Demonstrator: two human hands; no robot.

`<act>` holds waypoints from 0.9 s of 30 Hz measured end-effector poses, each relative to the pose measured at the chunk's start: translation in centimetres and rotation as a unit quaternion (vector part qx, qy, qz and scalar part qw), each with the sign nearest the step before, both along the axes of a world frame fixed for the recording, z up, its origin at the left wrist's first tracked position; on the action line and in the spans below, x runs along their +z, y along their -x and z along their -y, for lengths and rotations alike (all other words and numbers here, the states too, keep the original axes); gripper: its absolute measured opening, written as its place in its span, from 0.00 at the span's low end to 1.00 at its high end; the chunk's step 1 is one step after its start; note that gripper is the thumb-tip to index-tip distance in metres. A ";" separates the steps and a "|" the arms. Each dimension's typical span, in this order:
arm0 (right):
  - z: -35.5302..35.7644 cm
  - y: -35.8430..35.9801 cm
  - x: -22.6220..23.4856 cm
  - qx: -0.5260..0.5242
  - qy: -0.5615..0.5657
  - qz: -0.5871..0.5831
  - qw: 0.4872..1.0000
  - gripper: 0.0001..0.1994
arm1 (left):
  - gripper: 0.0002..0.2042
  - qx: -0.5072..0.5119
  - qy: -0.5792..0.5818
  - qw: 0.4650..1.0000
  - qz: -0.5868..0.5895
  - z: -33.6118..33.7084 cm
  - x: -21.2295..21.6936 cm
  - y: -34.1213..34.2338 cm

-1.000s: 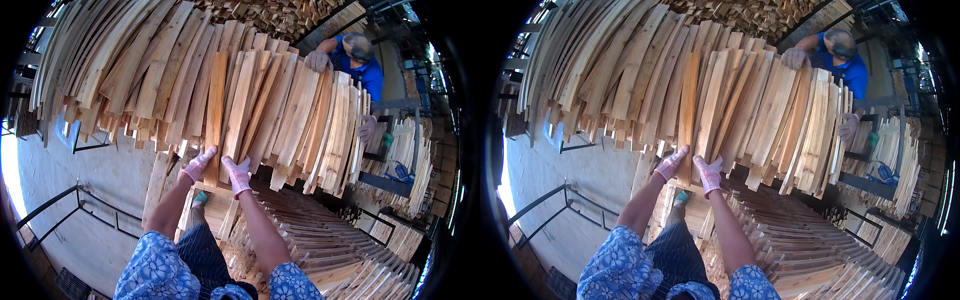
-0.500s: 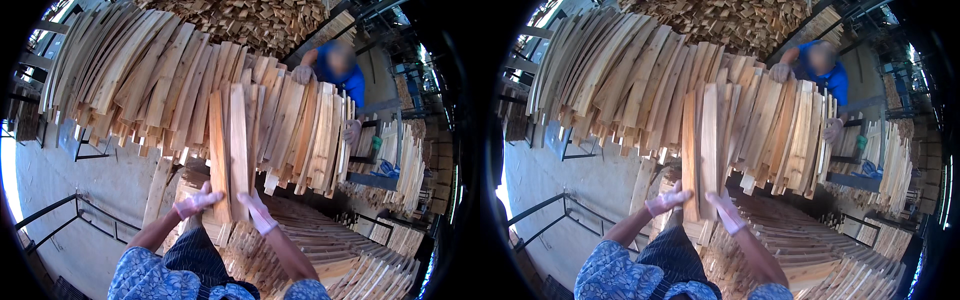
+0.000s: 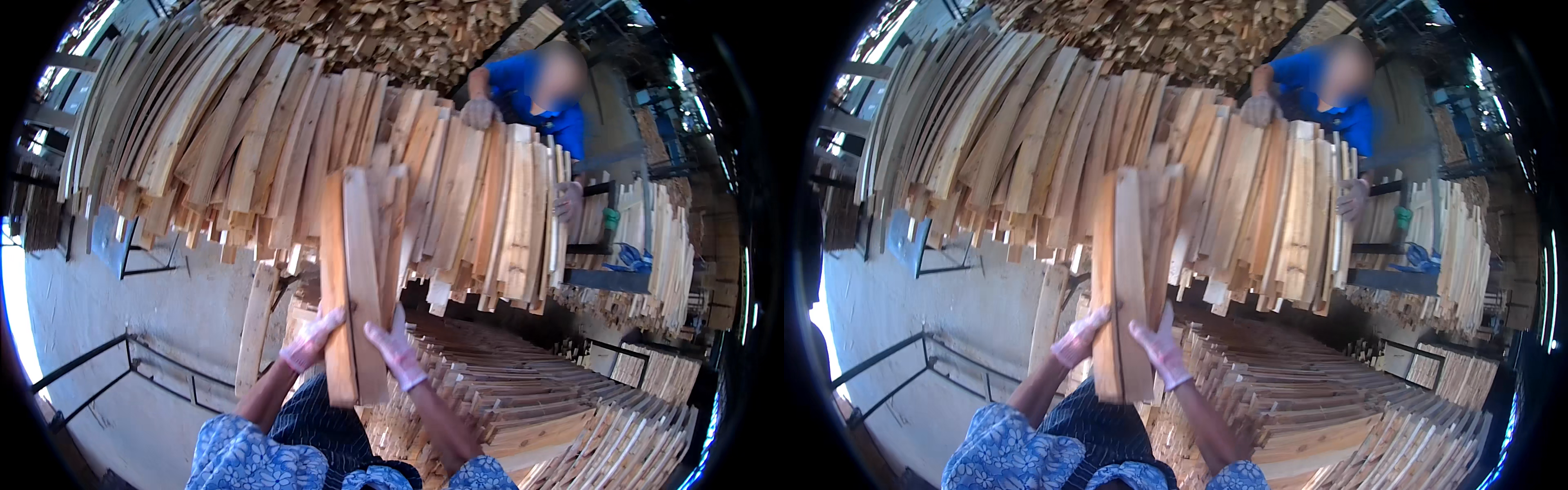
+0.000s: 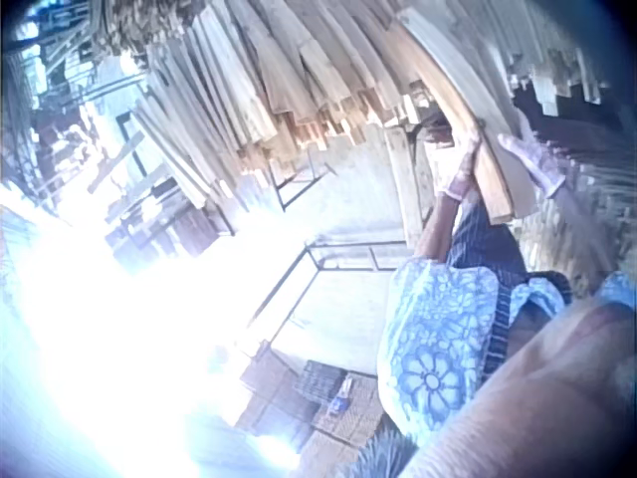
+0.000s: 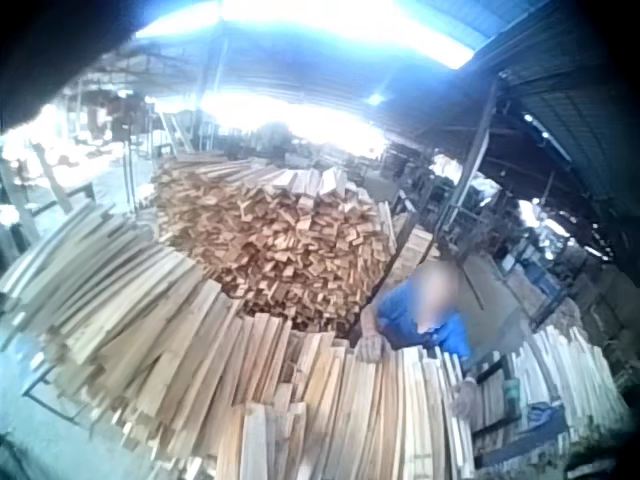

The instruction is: The person picks up wooden planks from a large pile and places them onto a wooden pallet. They arrange the planks in a neat stack, occasionally adjusting their position to ensure alignment. The process is repeated continuously as they build up the stack on the pallet.

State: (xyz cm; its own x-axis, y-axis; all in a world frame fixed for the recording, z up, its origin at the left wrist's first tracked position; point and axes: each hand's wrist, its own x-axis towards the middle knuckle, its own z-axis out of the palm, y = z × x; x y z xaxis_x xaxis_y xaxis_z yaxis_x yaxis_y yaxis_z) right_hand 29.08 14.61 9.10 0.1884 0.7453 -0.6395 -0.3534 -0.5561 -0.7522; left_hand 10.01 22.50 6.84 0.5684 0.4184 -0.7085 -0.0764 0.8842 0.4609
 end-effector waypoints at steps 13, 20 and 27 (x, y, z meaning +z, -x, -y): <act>10.1 1.7 6.3 0.020 -0.055 -0.056 0.997 0.50 | 0.32 0.015 0.082 0.995 0.051 7.7 7.6 2.1; 19.4 4.6 11.0 -0.120 -0.161 0.001 0.980 0.45 | 0.34 -0.077 -0.051 0.991 0.095 14.2 13.0 1.8; 32.3 8.5 19.8 -0.296 -0.236 0.022 0.925 0.49 | 0.43 -0.289 -0.174 0.926 0.170 21.7 19.9 -0.8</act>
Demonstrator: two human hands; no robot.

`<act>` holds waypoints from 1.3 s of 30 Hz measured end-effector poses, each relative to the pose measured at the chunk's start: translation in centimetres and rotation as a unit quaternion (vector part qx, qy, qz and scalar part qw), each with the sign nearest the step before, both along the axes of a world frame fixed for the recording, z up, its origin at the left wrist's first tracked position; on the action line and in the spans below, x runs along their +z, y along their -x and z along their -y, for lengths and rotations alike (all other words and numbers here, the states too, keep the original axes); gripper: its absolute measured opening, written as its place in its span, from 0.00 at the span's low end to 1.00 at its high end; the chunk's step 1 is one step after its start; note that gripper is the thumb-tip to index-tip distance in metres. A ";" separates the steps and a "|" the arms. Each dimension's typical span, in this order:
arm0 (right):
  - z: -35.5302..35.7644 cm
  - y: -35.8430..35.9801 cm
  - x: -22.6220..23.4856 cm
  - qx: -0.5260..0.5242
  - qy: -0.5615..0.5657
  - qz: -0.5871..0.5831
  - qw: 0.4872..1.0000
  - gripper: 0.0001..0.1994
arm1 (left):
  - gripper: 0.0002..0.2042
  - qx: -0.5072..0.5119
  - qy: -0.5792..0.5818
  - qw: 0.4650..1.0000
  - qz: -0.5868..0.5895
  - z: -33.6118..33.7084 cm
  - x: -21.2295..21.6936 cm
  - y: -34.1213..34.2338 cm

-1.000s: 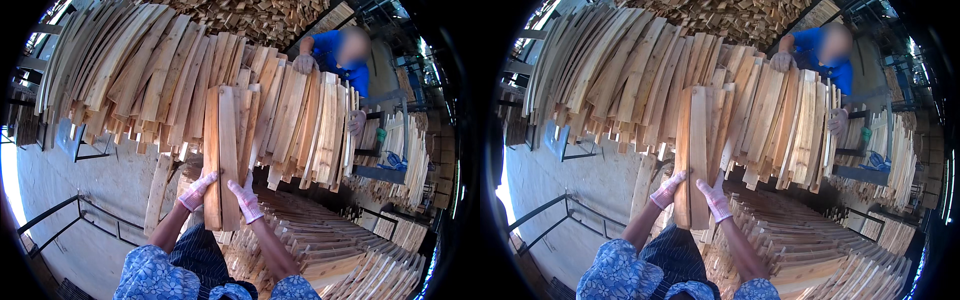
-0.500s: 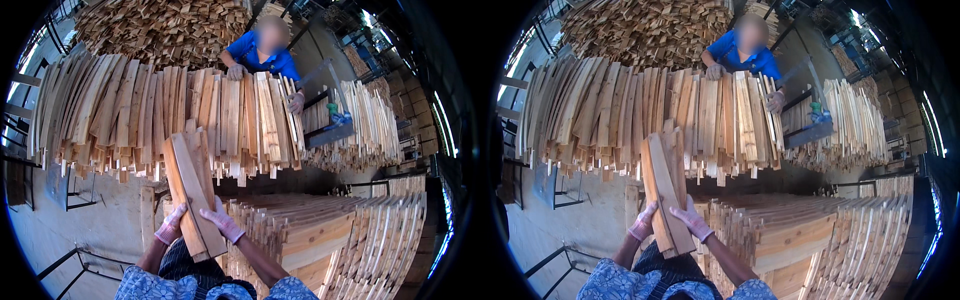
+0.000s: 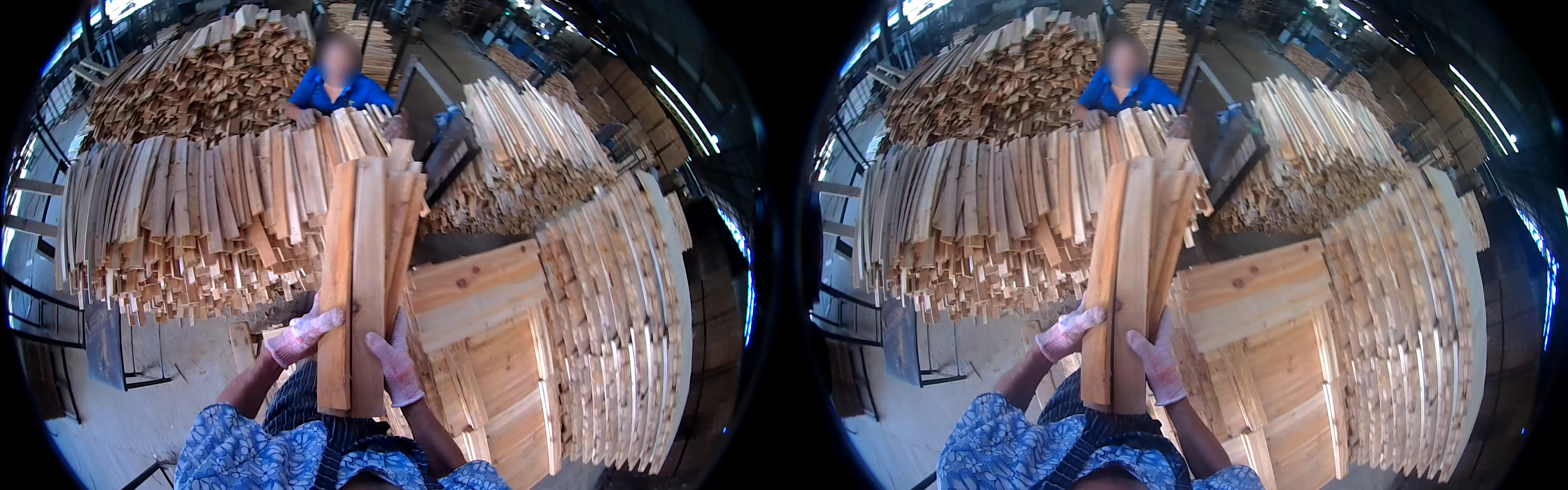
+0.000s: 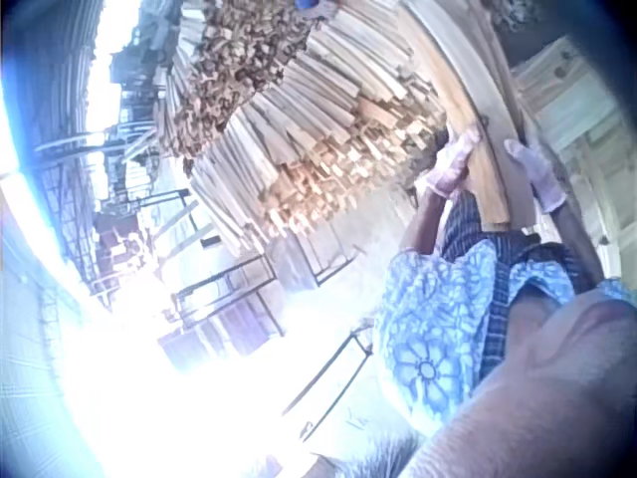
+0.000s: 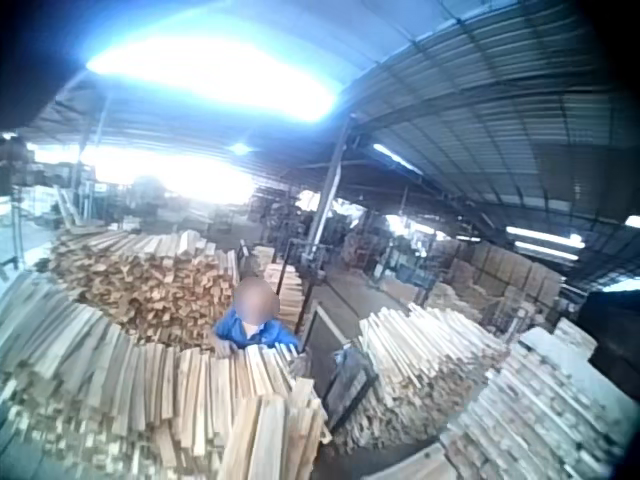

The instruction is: The person picks up wooden planks from a large pile and places them onto a wooden pallet. They arrange the planks in a neat stack, occasionally adjusting their position to ensure alignment. The process is repeated continuously as they build up the stack on the pallet.

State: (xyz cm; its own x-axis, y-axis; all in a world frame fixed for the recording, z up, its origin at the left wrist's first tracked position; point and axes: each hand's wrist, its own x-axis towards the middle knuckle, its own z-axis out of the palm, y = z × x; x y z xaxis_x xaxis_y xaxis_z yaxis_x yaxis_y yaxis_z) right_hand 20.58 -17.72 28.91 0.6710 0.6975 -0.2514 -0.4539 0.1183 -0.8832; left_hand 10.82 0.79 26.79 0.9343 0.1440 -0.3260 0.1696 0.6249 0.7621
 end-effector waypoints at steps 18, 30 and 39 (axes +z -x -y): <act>31.4 14.5 0.8 -0.506 0.431 0.047 0.746 0.52 | 0.62 -0.533 -0.233 0.813 0.022 35.9 -4.8 -7.8; 41.8 16.9 -5.8 -0.506 0.156 -0.034 0.848 0.47 | 0.55 -0.398 -0.515 0.757 -0.062 43.5 -3.2 -8.8; 46.4 22.1 -5.7 -0.562 0.089 0.050 0.821 0.49 | 0.49 -0.323 -0.495 0.807 0.011 41.6 -9.9 -9.3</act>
State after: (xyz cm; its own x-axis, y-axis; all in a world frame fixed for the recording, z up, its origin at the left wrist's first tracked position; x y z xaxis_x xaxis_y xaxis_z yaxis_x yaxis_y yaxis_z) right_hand -1.54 -64.13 23.20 0.8888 -0.4185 -0.1867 -0.0703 0.2782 -0.9579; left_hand 20.13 -40.80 16.88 0.9228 -0.1956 -0.3320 0.1956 -0.5045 0.8409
